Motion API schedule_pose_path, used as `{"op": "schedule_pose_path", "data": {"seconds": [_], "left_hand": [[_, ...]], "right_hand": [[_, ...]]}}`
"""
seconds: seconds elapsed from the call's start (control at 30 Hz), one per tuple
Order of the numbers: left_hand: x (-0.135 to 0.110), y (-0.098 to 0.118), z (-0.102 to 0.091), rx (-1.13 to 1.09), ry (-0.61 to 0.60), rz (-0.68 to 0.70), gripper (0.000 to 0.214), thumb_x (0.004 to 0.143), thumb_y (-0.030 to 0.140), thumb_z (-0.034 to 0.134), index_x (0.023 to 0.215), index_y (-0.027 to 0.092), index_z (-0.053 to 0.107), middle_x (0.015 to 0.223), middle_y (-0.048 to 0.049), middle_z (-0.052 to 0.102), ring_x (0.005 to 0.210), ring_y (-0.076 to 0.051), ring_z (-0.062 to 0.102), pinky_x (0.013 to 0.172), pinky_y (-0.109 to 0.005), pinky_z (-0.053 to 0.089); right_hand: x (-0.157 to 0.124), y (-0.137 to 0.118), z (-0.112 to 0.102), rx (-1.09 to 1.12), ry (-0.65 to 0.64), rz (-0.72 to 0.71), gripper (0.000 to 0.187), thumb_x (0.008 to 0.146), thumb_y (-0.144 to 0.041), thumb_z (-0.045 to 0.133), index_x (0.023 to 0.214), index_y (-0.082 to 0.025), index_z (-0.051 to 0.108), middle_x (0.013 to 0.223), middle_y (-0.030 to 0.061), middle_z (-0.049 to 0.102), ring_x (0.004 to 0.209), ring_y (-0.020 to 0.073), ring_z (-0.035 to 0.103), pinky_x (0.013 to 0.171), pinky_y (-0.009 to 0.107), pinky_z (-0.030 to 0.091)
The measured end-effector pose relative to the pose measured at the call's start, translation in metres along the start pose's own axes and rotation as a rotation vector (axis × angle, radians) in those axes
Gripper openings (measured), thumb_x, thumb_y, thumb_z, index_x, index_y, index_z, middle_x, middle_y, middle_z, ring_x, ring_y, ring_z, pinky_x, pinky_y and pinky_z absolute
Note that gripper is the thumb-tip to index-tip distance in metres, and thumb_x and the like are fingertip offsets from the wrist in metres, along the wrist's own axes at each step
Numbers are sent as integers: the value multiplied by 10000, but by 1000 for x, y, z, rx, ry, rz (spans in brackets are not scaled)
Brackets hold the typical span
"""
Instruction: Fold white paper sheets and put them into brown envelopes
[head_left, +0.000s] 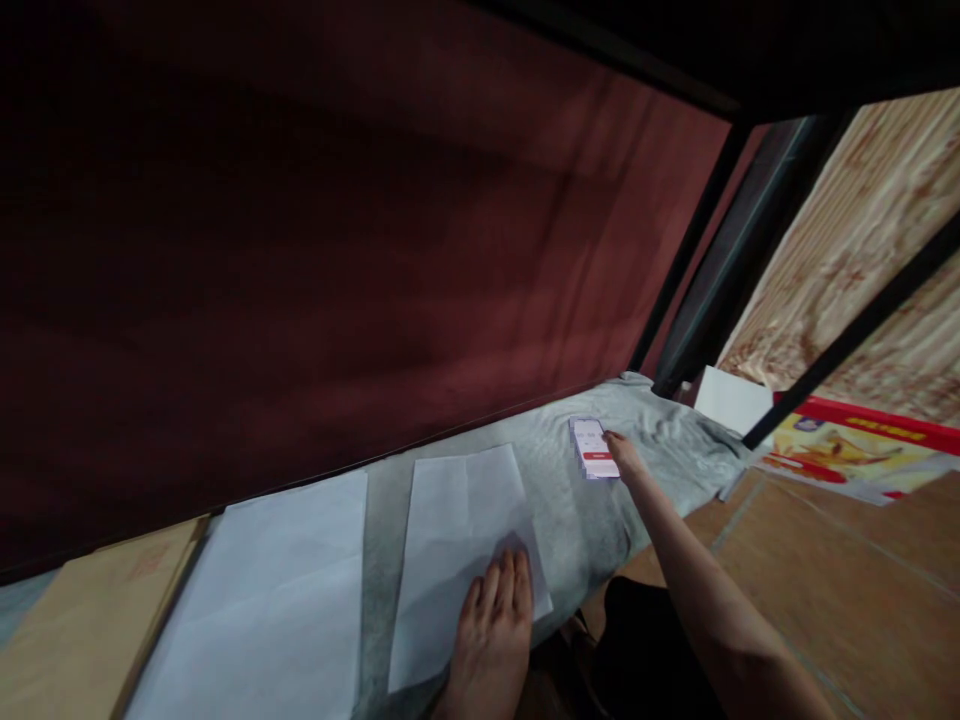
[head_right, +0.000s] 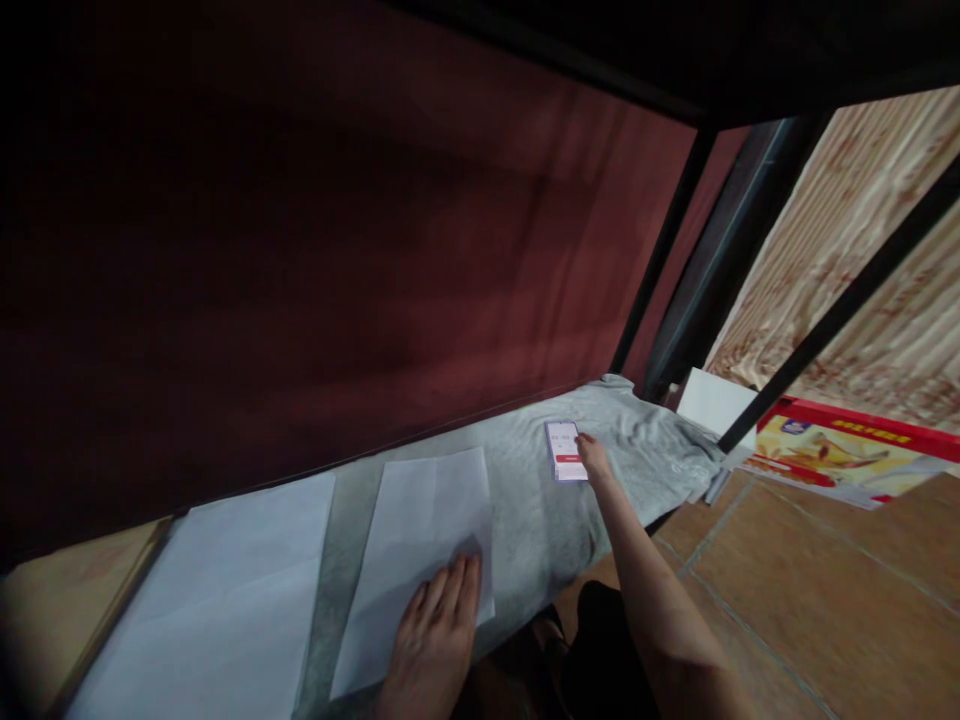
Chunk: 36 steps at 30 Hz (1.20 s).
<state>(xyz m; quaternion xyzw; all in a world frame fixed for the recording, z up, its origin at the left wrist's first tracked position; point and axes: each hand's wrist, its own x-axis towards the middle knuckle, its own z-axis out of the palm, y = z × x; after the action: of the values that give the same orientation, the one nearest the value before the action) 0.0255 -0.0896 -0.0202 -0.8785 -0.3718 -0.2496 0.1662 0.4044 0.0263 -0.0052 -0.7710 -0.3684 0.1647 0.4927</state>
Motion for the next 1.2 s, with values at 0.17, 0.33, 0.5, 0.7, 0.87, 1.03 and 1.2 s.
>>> {"op": "schedule_pose_path", "data": {"seconds": [0.17, 0.33, 0.5, 0.7, 0.87, 1.03, 1.2], "left_hand": [[-4, 12, 14, 39, -143, -3, 453, 873, 127, 537, 1314, 112, 641, 1352, -139, 651, 1179, -244, 611, 928, -358, 525], [14, 0, 18, 139, -305, -35, 399, 914, 112, 515, 1285, 59, 650, 1328, -185, 651, 1127, -234, 625, 933, -342, 513], [33, 0, 20, 192, -398, -185, 414, 928, 71, 476, 1316, 32, 615, 1353, -223, 619, 1139, -250, 611, 883, -356, 522], [32, 14, 22, 110, -463, -195, 405, 950, 69, 420, 1292, -31, 610, 1335, -256, 614, 1251, -285, 553, 972, -383, 491], [29, 11, 18, -24, -433, -237, 524, 947, 59, 374, 1464, 29, 456, 1437, -258, 537, 1309, -319, 517, 1027, -483, 461], [22, 5, 12, -33, -427, -212, 535, 964, 92, 370, 1493, 22, 411, 1463, -263, 511, 1348, -331, 496, 1095, -483, 399], [16, 0, 7, 37, -423, -158, 489, 993, 121, 328, 1445, -12, 461, 1421, -272, 547, 1306, -333, 538, 1084, -469, 412]], "right_hand": [[-19, -15, 7, -196, 28, 20, 429, 846, -400, 538, 1161, -138, 667, 1068, 163, 707, 1034, 302, 671, 861, 401, 528], [-65, -19, 40, -306, -187, -54, 394, 872, -410, 519, 1140, -176, 689, 1100, 142, 704, 1082, 296, 653, 928, 390, 490], [-122, -26, 86, -348, -550, -167, 291, 875, -480, 571, 952, -245, 724, 867, 51, 737, 894, 238, 684, 781, 313, 522], [-152, -36, 115, -221, -621, -154, 334, 775, -297, 662, 1094, -202, 681, 750, 4, 714, 683, 176, 659, 646, 267, 506], [-152, -37, 124, -200, -579, -173, 339, 738, -196, 602, 1066, -215, 684, 788, 2, 727, 708, 171, 673, 640, 248, 514], [-147, -38, 123, -266, -500, -238, 405, 761, -183, 541, 1141, -200, 678, 836, 31, 727, 780, 201, 683, 737, 293, 533], [-151, -38, 121, -322, -458, -306, 475, 755, -171, 541, 1216, -176, 656, 907, 64, 725, 881, 232, 683, 853, 343, 531]]}}
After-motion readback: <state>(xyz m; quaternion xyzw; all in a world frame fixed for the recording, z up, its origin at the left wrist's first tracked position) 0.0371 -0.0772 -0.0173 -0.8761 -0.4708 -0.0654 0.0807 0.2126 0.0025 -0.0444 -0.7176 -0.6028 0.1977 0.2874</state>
